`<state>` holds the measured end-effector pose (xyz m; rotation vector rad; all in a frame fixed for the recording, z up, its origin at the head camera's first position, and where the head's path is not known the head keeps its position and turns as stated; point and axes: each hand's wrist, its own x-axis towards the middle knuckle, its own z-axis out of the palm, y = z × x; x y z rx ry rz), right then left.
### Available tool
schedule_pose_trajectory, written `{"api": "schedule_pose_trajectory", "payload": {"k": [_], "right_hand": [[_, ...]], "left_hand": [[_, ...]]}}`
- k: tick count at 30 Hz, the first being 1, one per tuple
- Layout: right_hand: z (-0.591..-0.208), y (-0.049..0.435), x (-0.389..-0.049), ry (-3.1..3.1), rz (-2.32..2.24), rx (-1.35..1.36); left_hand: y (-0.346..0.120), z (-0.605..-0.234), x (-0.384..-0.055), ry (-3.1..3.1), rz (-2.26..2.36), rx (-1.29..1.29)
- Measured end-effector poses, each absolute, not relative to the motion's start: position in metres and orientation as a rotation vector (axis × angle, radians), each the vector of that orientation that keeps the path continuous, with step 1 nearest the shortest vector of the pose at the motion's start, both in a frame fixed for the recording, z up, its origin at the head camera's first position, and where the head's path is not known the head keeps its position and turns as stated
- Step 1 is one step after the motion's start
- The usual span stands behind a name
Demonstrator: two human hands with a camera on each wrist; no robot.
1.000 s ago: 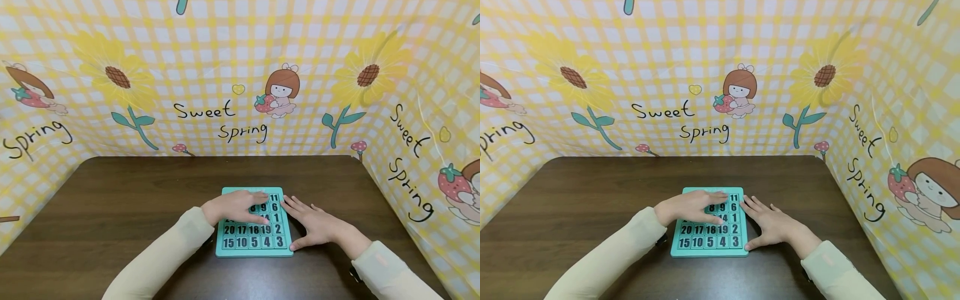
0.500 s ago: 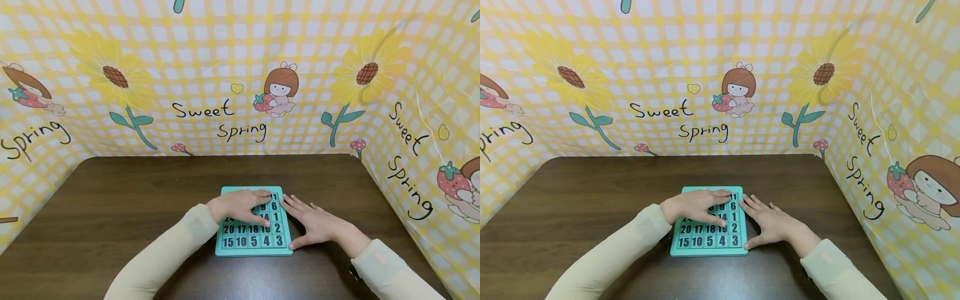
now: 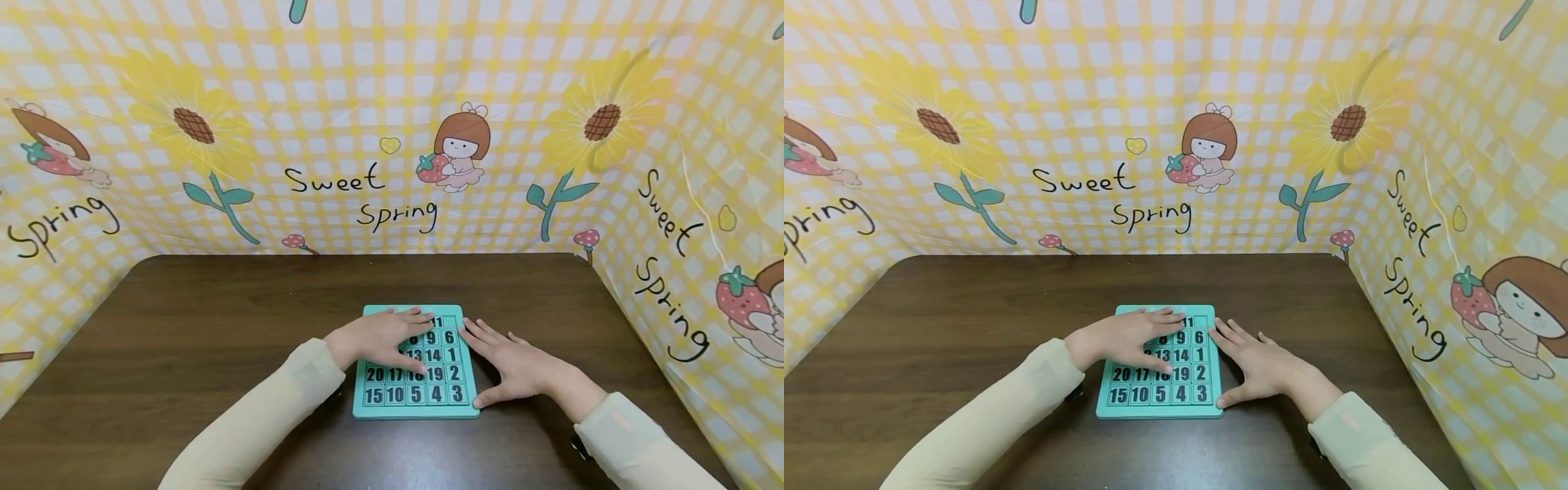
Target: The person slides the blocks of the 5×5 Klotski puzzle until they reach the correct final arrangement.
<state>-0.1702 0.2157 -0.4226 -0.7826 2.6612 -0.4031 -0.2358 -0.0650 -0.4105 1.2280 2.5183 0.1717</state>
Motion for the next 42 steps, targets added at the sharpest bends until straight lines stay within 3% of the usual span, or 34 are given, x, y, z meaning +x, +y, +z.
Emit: {"api": "schedule_pose_trajectory", "payload": {"k": [10, 27, 42], "right_hand": [[-0.422, 0.215, -0.172, 2.660, -0.411, -0.789], [-0.423, 0.217, -0.170, 2.649, -0.419, -0.792], [-0.423, 0.217, -0.172, 2.645, -0.413, -0.793]], "left_hand": [[-0.076, -0.408, -0.232, 2.536, 0.215, 1.219], [-0.056, -0.410, -0.207, 2.440, 0.111, 1.451], [-0.054, -0.411, -0.223, 2.465, 0.159, 1.397]]}}
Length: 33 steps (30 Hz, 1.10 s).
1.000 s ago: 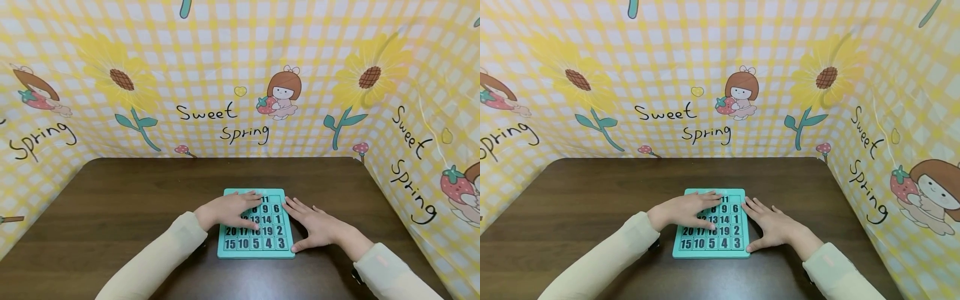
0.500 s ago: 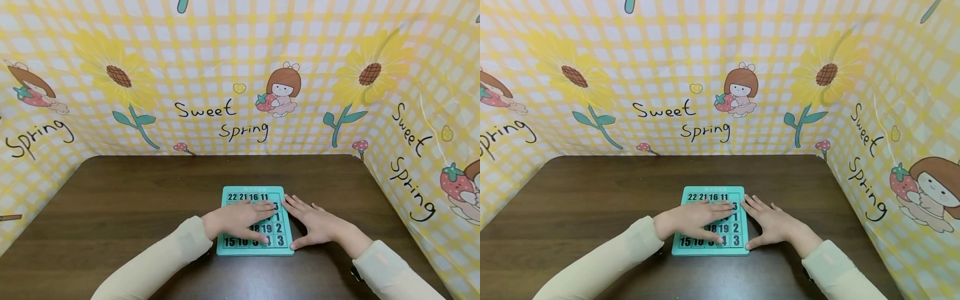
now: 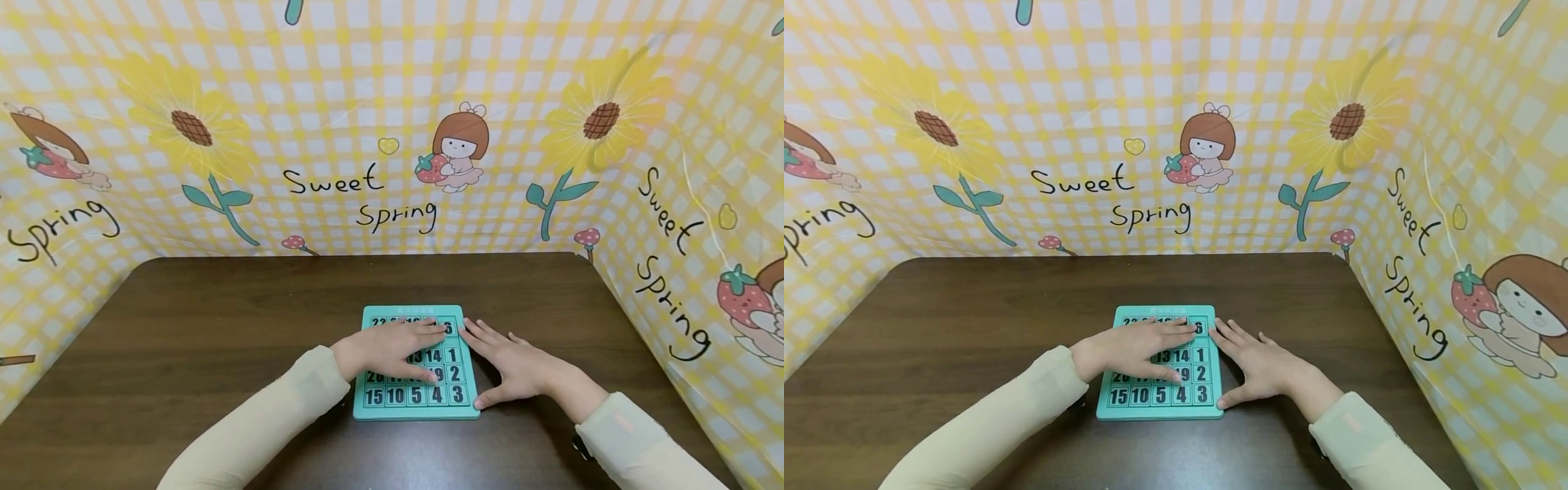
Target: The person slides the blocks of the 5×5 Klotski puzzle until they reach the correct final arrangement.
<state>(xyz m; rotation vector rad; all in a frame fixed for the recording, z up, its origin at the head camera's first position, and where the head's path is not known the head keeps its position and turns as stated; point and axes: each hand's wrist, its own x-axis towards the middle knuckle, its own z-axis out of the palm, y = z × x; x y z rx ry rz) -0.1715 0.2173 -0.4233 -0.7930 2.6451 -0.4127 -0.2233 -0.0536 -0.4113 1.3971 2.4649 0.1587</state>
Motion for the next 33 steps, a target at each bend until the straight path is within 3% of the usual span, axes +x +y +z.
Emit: {"api": "schedule_pose_trajectory", "payload": {"k": [13, 33], "right_hand": [[-0.425, 0.217, -0.171, 2.639, -0.424, -0.786], [-0.426, 0.218, -0.172, 2.648, -0.416, -0.798]], "left_hand": [[-0.051, -0.409, -0.230, 2.482, 0.131, 1.312], [-0.060, -0.404, -0.185, 2.439, -0.081, 1.534]]}}
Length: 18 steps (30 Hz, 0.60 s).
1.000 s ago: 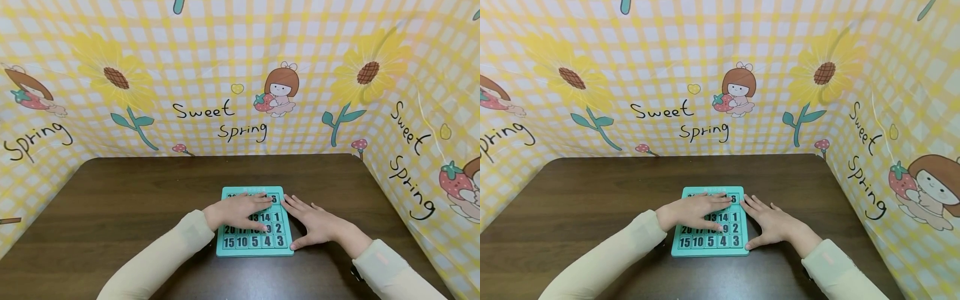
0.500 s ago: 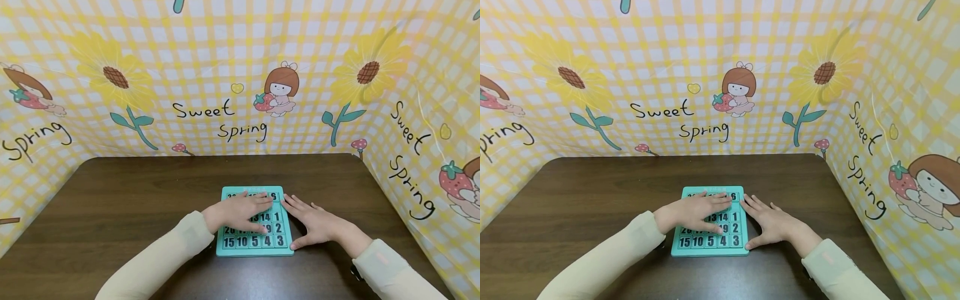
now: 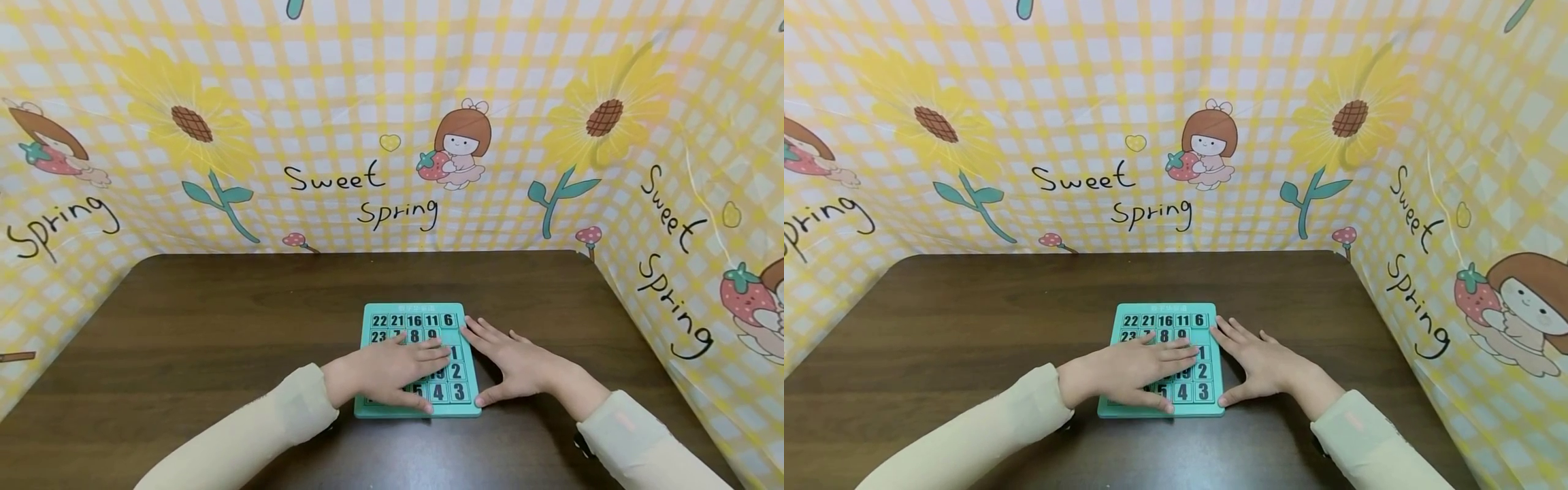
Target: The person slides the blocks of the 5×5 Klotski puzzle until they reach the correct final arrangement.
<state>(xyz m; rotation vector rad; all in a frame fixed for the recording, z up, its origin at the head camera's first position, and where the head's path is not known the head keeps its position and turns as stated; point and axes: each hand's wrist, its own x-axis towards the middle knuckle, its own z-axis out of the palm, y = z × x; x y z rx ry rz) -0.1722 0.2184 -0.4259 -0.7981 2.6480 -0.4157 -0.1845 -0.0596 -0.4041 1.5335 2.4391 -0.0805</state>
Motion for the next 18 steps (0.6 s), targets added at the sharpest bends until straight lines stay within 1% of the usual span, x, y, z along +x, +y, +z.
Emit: {"api": "schedule_pose_trajectory", "payload": {"k": [6, 18], "right_hand": [[-0.426, 0.219, -0.172, 2.647, -0.417, -0.791], [-0.425, 0.217, -0.172, 2.645, -0.407, -0.786]], "left_hand": [[-0.057, -0.406, -0.185, 2.438, -0.092, 1.516], [-0.055, -0.404, -0.199, 2.448, -0.053, 1.445]]}}
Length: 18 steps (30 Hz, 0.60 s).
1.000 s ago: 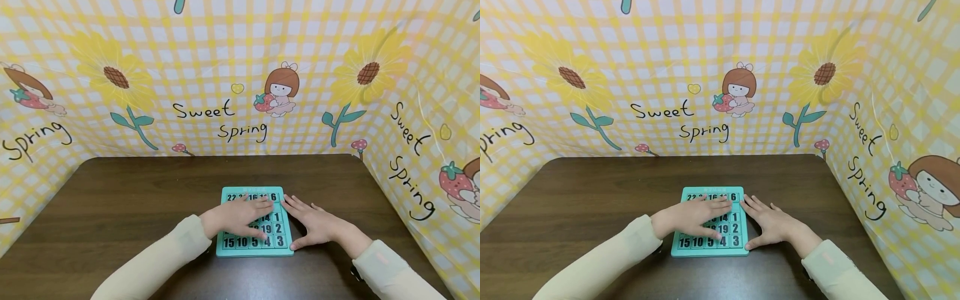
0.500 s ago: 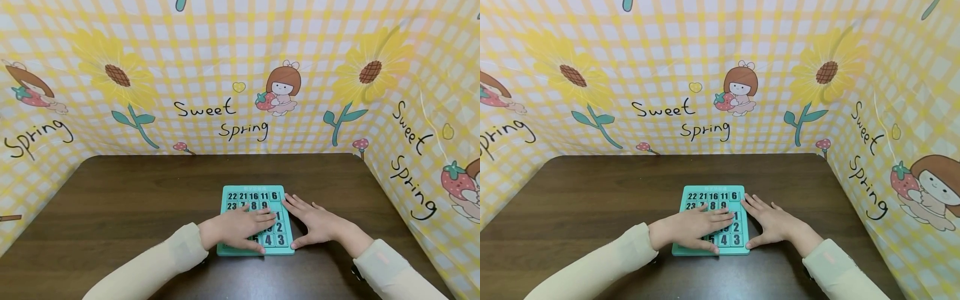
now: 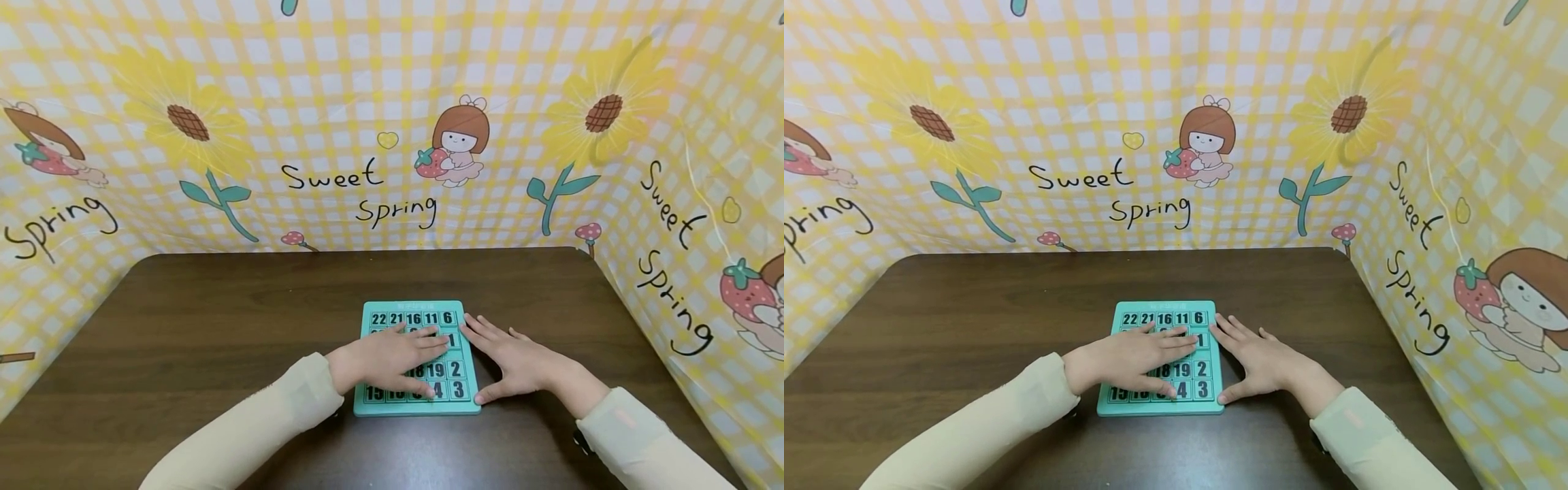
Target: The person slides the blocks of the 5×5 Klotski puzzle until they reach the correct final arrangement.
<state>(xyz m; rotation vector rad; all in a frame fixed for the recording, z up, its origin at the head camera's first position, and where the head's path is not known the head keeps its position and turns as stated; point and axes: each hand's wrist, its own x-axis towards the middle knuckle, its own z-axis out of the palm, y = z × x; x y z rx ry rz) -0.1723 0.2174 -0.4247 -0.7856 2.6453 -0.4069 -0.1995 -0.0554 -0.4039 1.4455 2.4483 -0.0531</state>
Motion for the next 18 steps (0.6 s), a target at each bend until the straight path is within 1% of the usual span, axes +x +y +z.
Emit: {"api": "schedule_pose_trajectory", "payload": {"k": [10, 18], "right_hand": [[-0.4253, 0.2170, -0.1726, 2.638, -0.409, -0.787], [-0.4242, 0.2178, -0.1720, 2.641, -0.405, -0.783]], "left_hand": [[-0.0536, -0.4052, -0.2081, 2.461, -0.011, 1.382], [-0.0547, -0.4052, -0.2043, 2.468, -0.007, 1.411]]}}
